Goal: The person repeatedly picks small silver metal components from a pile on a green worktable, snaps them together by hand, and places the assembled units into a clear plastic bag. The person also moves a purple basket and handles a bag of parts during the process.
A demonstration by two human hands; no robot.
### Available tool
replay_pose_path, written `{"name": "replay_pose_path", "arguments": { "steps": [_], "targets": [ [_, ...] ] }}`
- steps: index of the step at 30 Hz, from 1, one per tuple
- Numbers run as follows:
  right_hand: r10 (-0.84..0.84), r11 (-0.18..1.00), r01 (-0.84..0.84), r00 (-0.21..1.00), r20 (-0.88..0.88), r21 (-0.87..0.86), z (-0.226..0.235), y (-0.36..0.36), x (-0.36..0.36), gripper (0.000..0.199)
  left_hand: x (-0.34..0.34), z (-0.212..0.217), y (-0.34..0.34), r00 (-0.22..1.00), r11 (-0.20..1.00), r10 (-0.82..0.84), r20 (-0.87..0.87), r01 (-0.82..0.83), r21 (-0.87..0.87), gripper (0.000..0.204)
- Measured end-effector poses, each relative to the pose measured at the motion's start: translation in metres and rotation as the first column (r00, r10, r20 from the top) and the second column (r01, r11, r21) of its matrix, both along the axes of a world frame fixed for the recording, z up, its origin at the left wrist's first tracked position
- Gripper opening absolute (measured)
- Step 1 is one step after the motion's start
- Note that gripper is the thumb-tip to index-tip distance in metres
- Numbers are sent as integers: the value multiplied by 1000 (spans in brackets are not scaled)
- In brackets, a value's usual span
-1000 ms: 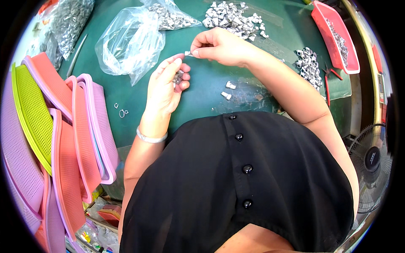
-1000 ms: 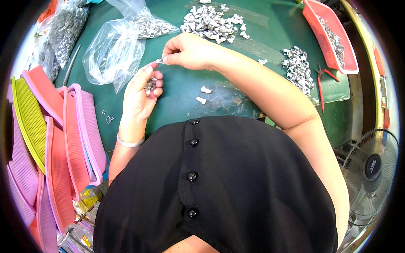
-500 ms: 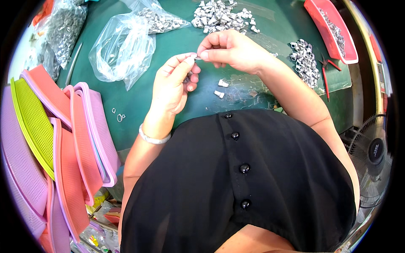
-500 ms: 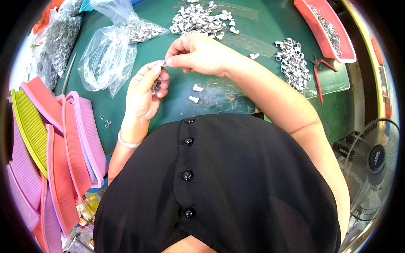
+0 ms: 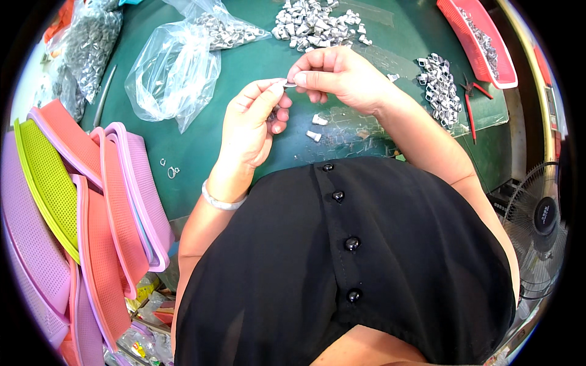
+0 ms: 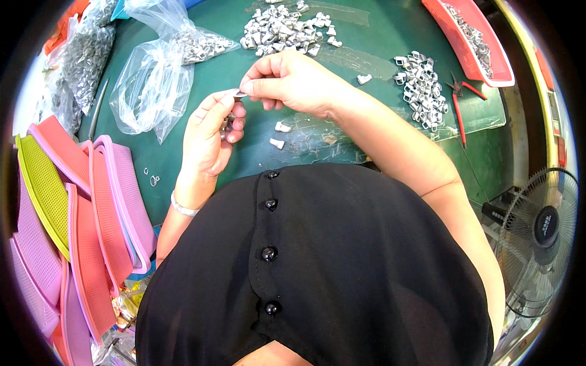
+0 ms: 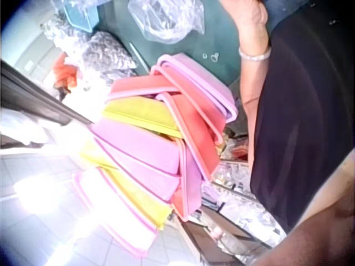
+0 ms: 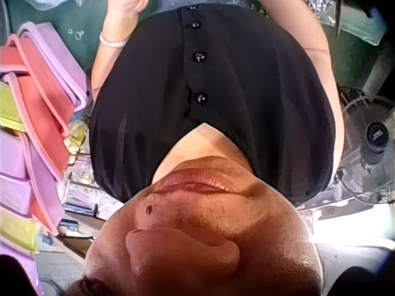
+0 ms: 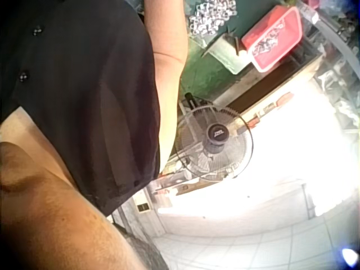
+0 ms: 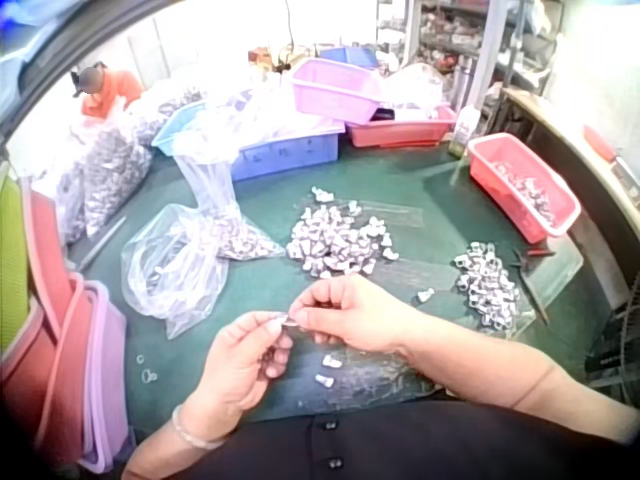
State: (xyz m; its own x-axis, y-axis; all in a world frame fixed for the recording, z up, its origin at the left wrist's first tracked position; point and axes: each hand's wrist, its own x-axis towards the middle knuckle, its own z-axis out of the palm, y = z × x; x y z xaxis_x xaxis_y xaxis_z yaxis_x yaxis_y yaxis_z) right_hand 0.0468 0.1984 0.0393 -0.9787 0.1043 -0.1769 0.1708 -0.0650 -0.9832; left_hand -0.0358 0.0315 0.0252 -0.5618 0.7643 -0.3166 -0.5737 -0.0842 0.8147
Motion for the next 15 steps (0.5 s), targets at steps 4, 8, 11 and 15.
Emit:
{"name": "replay_pose_path", "arguments": {
  "steps": [4,8,11,15],
  "targets": [
    [-13,999,13,1000,-1,-40,-1,-1,1,19,1,-1,0,1000,1000,9,1,-9,-5,13],
    [-41,998,41,999,-4,-50,-1,-3,3,17,3,-1,1,1000,1000,21,-7,-21,-17,12],
    [-50,999,49,998,-28,-24,-1,-2,3,15,4,-2,1,999,1000,24,-24,-25,-10,13],
    [-73,997,71,991,-116,-21,-5,-4,5,12,6,-3,2,997,999,39,-73,-39,-2,17]
  ]
}}
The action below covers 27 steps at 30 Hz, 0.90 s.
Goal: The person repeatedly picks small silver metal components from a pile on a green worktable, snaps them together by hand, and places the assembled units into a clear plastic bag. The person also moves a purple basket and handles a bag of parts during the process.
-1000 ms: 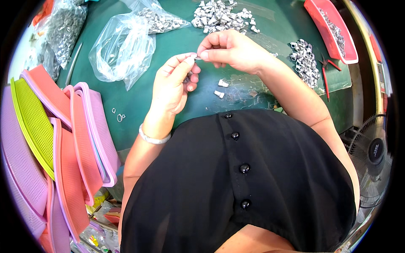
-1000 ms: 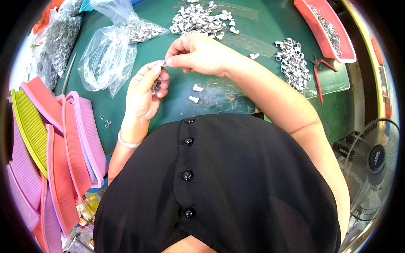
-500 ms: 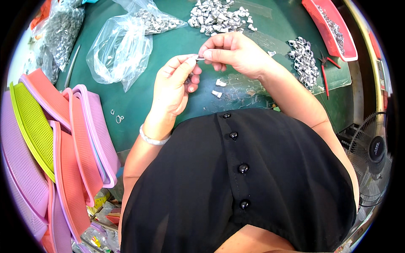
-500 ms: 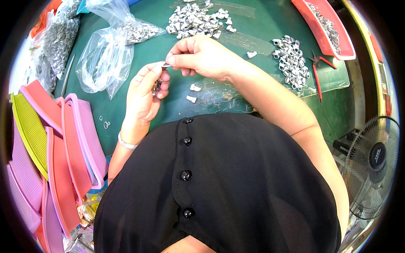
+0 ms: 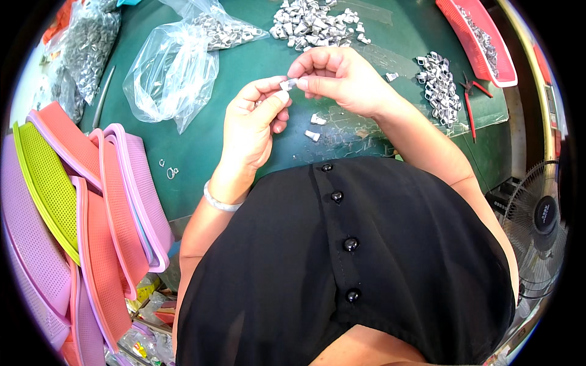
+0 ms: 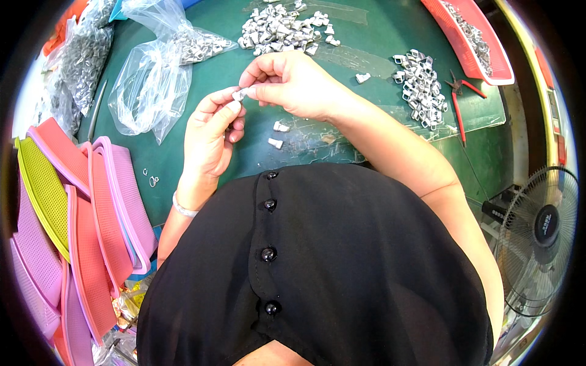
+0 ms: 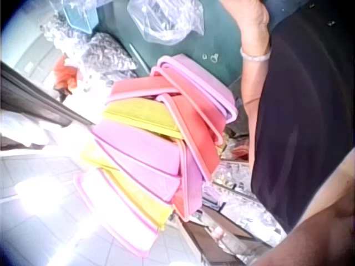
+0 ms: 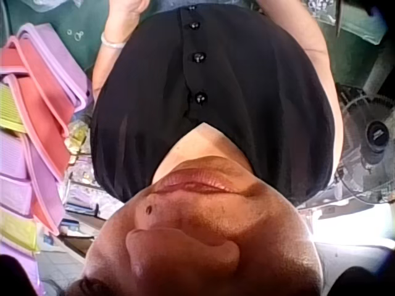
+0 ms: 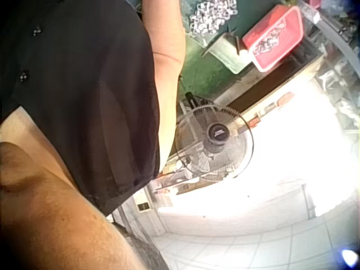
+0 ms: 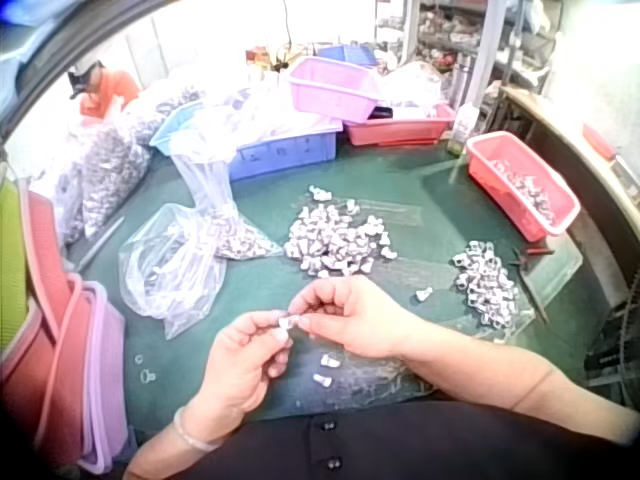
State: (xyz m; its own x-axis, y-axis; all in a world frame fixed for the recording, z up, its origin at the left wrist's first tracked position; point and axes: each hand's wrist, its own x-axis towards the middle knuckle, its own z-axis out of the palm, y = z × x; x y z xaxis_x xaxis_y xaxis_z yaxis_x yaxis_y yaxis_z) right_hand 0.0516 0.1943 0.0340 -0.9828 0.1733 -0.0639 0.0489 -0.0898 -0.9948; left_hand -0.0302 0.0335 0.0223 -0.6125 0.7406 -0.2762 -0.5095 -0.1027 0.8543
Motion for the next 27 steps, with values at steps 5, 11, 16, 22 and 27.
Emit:
{"name": "replay_pose_path", "arguments": {
  "steps": [5,11,16,22,27],
  "targets": [
    [-13,994,26,993,-121,103,-5,-1,3,11,0,-1,0,1000,1000,6,8,-6,5,19],
    [-16,947,99,965,-262,306,-6,-3,5,9,0,-1,0,1000,1000,5,5,-5,4,19],
    [-1,918,118,955,-297,378,-6,-2,5,9,1,-2,0,1000,1000,7,14,-7,28,24],
    [-3,903,143,945,-327,406,-5,-2,6,10,1,-2,1,999,999,-1,50,-1,48,24],
    [0,908,141,942,-336,394,-8,-3,6,10,-1,-3,2,996,999,-14,90,9,53,22]
  ]
}}
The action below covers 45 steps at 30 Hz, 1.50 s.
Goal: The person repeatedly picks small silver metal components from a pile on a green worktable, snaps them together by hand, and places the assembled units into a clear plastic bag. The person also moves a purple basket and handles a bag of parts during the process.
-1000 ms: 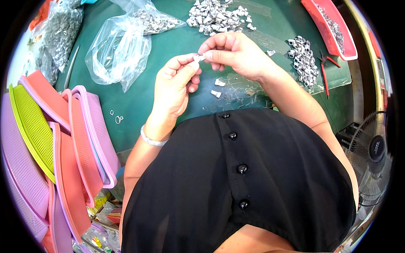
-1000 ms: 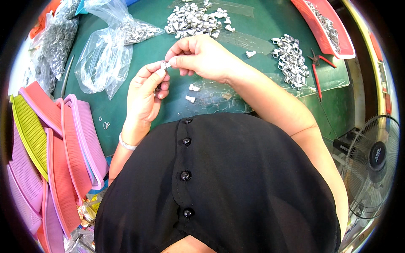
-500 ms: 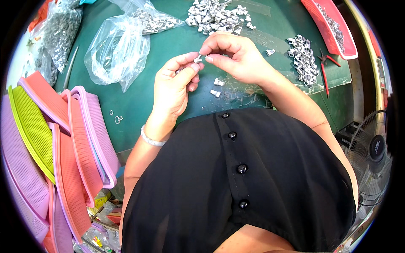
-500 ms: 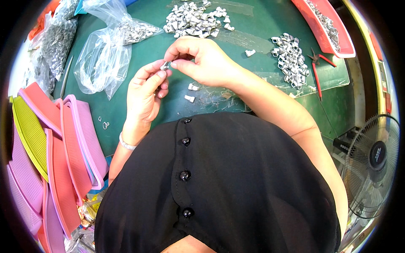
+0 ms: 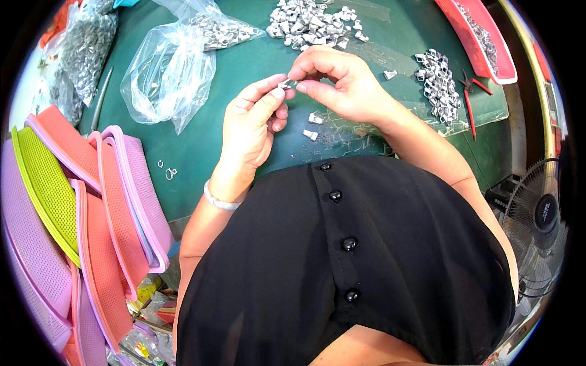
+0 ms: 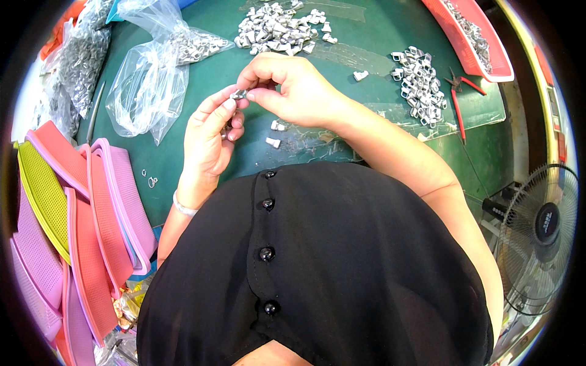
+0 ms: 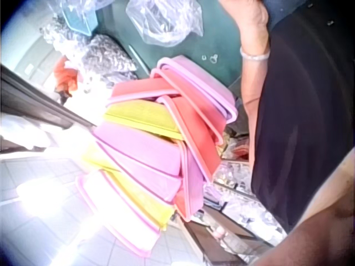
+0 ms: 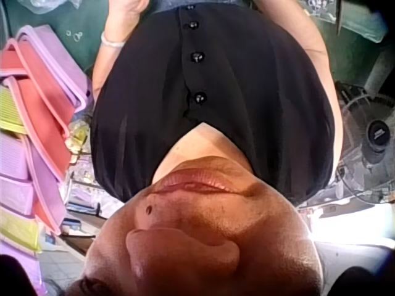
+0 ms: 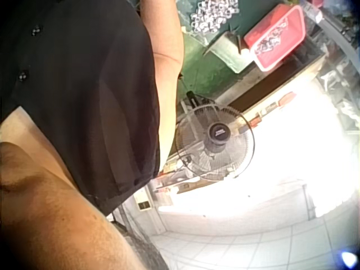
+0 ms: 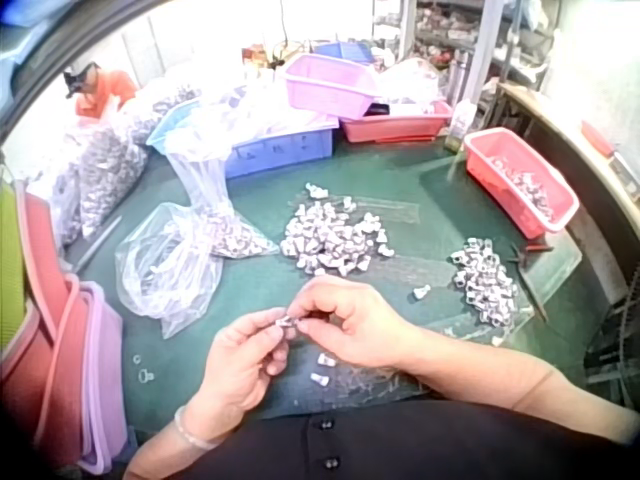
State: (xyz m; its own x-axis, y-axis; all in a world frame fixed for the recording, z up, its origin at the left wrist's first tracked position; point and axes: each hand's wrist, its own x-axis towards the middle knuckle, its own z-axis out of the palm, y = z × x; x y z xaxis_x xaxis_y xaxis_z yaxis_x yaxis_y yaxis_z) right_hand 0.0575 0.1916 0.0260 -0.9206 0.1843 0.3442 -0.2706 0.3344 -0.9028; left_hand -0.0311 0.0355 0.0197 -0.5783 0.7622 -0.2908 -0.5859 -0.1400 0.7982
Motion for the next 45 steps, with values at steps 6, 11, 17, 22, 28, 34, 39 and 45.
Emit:
{"name": "replay_pose_path", "arguments": {
  "steps": [6,11,17,22,28,34,39,45],
  "targets": [
    [-14,1000,15,999,-42,18,-1,-1,-1,14,0,-3,0,1000,1000,-6,21,5,30,23],
    [-10,1000,10,1000,0,1,-2,-1,0,13,0,-5,0,1000,1000,10,-1,-10,24,21],
    [10,991,14,983,181,-131,-4,-3,1,11,2,-7,0,989,999,33,-146,-28,32,19],
    [143,883,-24,965,220,-469,-13,-3,-2,13,9,2,4,935,999,38,-352,-44,-10,19],
    [187,849,-37,954,235,-527,-9,-3,-1,14,11,-1,5,825,997,23,-564,-59,-46,21],
    [206,857,-86,961,183,-509,-14,-1,-1,16,9,-6,2,656,995,-4,-754,-72,-68,21],
    [185,885,-81,965,187,-458,-14,-1,0,16,9,-7,2,634,996,6,-773,-70,-51,22],
    [116,932,-35,972,206,-361,-14,-1,1,14,12,-2,3,804,997,45,-593,-72,-23,18]
  ]
}}
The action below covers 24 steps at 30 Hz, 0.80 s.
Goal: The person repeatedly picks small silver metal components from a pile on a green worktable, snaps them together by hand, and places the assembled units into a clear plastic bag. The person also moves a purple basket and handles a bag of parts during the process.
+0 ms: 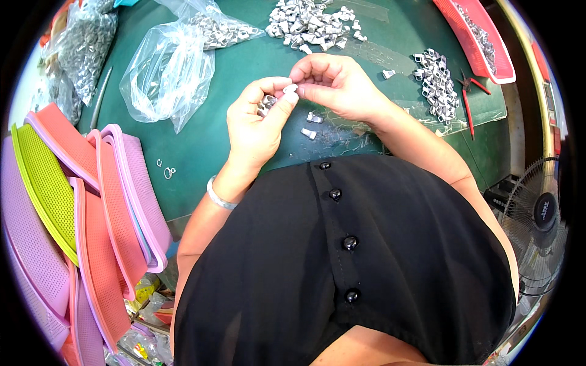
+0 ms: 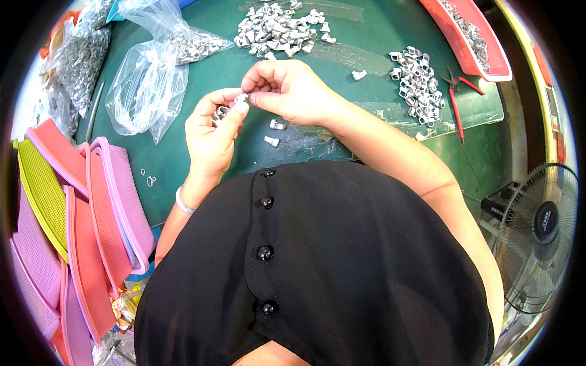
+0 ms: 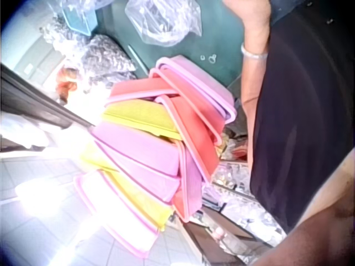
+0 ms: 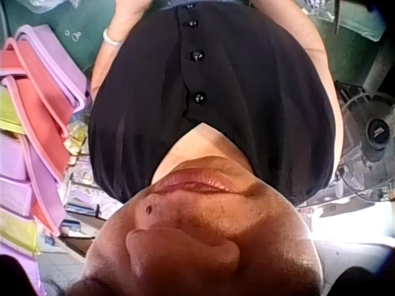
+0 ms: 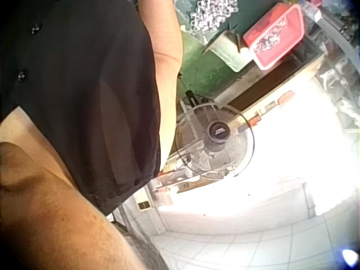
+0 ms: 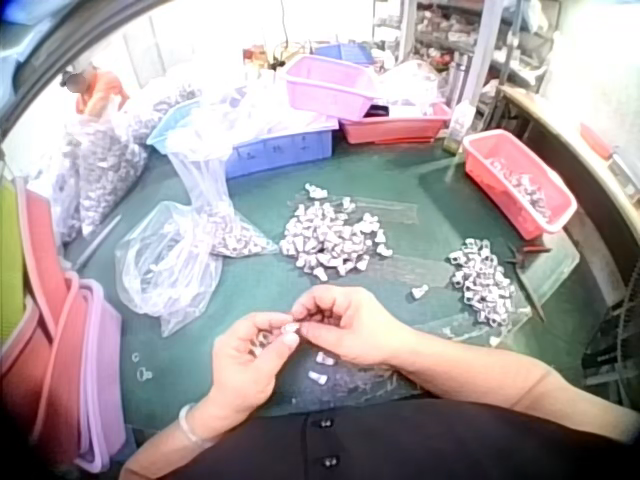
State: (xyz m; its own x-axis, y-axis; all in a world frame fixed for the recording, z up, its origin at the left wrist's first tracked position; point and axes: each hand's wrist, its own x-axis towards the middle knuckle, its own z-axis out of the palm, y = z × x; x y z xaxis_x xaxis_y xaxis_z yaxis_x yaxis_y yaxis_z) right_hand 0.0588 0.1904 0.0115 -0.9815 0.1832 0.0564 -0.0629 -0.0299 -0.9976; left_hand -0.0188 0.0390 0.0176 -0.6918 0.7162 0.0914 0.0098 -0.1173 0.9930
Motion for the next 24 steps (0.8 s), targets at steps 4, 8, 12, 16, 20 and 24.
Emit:
{"name": "replay_pose_path", "arguments": {
  "steps": [4,8,12,16,20,24],
  "targets": [
    [6,1000,-6,1000,3,-18,1,0,0,13,-6,0,-1,910,1000,-20,414,9,29,14],
    [21,997,-21,1000,4,-76,3,-1,0,13,-12,1,0,706,996,-85,703,55,65,13],
    [28,995,-27,1000,10,-93,3,-1,0,12,-17,-6,0,508,990,-143,849,65,128,14],
    [56,995,-56,998,-4,-80,1,-1,0,12,-20,-11,0,343,982,-190,920,86,170,18],
    [27,1000,-27,1000,4,1,-1,0,0,10,-23,-17,-3,304,964,-263,916,117,239,20],
    [-59,998,59,998,12,-16,-2,2,0,10,-23,-18,-3,289,955,-294,911,59,289,28]
  ]
}}
